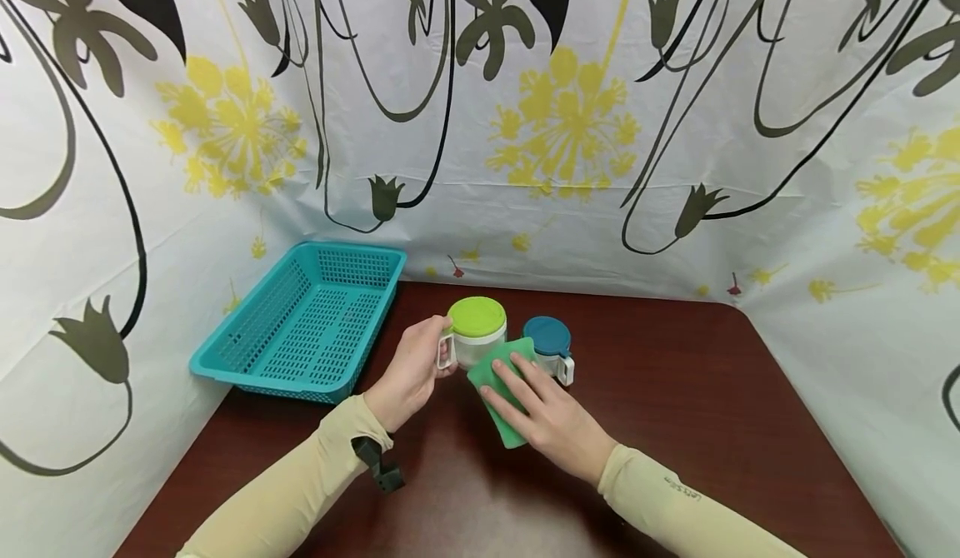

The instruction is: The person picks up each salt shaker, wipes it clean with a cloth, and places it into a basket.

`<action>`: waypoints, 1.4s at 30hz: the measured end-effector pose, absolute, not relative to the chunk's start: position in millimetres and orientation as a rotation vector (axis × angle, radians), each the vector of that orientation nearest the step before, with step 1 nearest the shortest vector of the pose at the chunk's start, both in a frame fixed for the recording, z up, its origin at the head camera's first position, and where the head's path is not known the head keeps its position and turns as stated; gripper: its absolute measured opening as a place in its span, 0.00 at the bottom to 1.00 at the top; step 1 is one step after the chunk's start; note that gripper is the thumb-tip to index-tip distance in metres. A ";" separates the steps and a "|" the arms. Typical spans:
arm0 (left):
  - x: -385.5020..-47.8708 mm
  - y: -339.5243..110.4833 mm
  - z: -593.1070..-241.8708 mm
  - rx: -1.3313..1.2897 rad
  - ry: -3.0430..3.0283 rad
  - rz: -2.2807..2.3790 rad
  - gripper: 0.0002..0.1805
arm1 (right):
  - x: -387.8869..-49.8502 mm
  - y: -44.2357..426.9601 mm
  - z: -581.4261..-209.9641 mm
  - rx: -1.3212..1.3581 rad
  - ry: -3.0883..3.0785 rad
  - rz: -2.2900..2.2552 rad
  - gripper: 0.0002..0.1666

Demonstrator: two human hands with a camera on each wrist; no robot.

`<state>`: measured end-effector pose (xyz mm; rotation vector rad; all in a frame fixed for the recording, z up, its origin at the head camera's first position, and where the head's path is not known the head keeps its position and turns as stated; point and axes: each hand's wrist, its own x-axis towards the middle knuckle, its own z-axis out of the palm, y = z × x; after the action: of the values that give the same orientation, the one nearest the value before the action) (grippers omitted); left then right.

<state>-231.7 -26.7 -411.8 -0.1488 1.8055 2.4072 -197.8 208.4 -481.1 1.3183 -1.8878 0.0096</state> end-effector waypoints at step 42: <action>-232.4 -22.6 -424.5 -0.165 1.788 2.415 0.10 | -216.5 202.2 -430.5 0.775 -2.117 0.941 0.48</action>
<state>-232.4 -22.6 -424.5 -0.1647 1.7879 2.4148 -216.5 202.2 -430.5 0.7754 -2.1174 0.9412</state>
